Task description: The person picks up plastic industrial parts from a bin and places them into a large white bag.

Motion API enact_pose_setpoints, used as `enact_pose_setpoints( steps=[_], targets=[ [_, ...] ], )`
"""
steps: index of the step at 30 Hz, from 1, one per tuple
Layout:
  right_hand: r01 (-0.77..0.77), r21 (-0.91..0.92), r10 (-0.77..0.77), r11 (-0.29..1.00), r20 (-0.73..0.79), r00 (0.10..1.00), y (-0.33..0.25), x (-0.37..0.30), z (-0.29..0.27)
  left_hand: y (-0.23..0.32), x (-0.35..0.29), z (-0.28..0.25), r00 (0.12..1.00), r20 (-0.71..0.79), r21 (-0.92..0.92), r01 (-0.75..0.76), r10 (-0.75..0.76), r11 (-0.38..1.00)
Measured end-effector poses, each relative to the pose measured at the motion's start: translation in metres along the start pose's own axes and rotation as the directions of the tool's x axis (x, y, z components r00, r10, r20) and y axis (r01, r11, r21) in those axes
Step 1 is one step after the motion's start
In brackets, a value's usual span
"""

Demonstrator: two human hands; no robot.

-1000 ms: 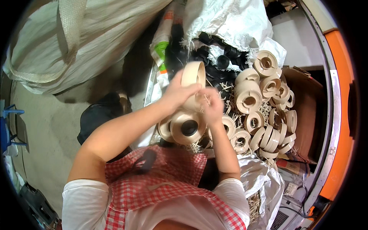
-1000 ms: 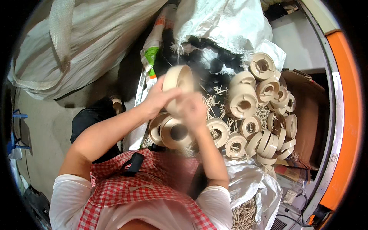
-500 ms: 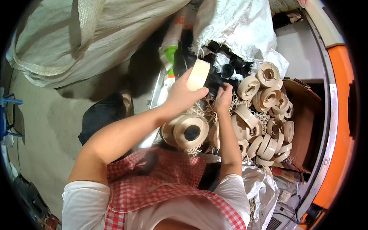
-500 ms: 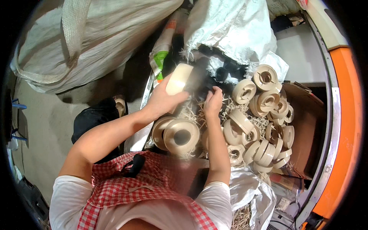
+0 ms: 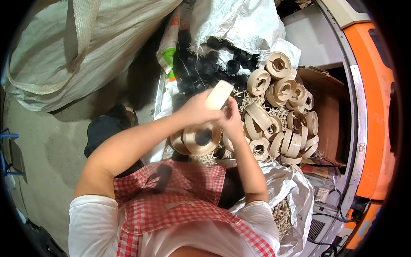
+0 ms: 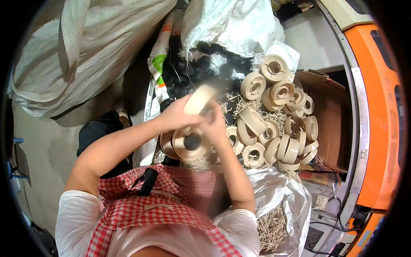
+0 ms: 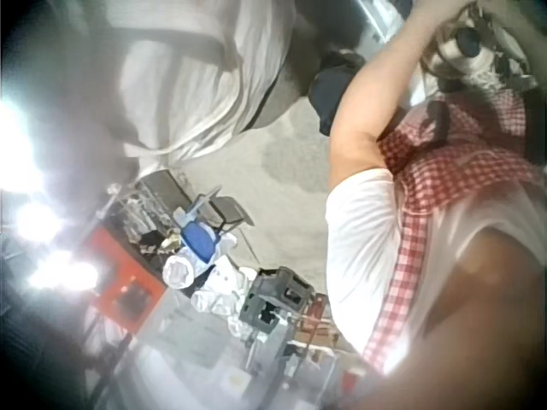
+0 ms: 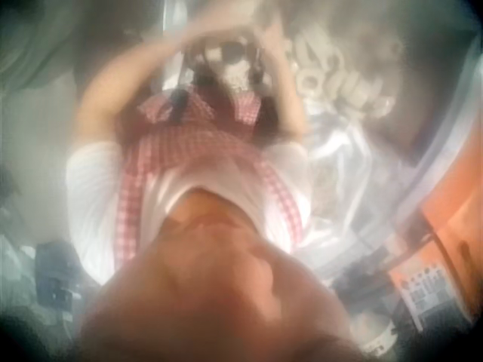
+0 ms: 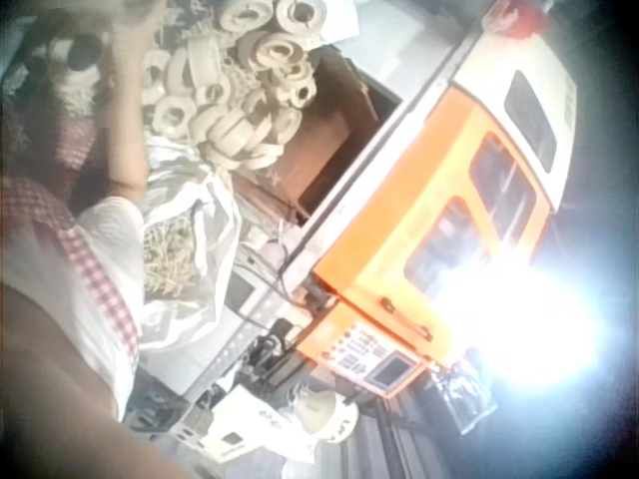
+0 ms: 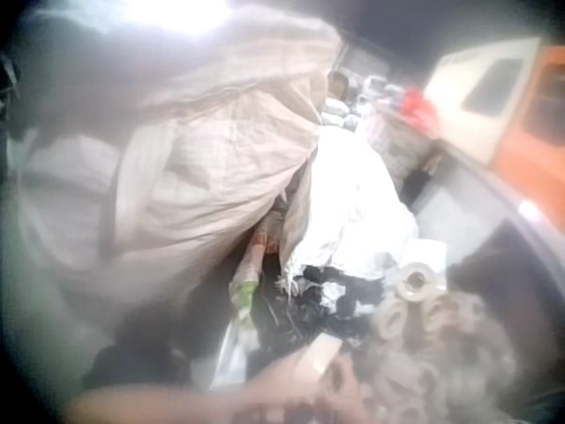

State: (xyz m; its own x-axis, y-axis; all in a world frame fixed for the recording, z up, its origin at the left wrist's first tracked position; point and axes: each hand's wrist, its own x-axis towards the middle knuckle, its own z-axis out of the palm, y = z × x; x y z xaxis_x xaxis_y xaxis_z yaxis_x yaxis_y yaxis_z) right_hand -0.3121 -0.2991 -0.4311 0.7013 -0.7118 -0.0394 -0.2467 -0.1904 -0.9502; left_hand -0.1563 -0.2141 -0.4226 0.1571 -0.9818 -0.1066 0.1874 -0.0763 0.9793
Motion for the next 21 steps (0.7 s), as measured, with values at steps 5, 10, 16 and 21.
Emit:
enact_pose_setpoints(
  steps=[5, 10, 16, 21],
  targets=[
    [0.167, -0.284, -0.14, 0.944, 0.115, 0.984, -0.009, -0.019, -0.008, -0.011, 0.005, 0.003, 0.991, 0.114, -0.123, 0.085, -0.071, 0.989],
    [-0.58, 0.621, 0.5, 0.527, 0.326, 0.802, -0.003, -0.012, -0.005, 0.003, -0.002, 0.006, 0.999, -0.03, 0.102, 0.027, -0.024, 0.994],
    [-0.447, 0.317, 0.399, 0.836, 0.209, 0.893, 0.017, -0.016, -0.014, -0.005, -0.002, 0.009, 0.999, -0.045, 0.136, 0.012, -0.005, 0.991],
    [0.232, -0.331, -0.219, 0.915, 0.076, 0.973, -0.005, -0.027, 0.006, 0.005, -0.005, 0.005, 0.994, 0.079, 0.271, 0.047, -0.071, 0.961]
  ],
)
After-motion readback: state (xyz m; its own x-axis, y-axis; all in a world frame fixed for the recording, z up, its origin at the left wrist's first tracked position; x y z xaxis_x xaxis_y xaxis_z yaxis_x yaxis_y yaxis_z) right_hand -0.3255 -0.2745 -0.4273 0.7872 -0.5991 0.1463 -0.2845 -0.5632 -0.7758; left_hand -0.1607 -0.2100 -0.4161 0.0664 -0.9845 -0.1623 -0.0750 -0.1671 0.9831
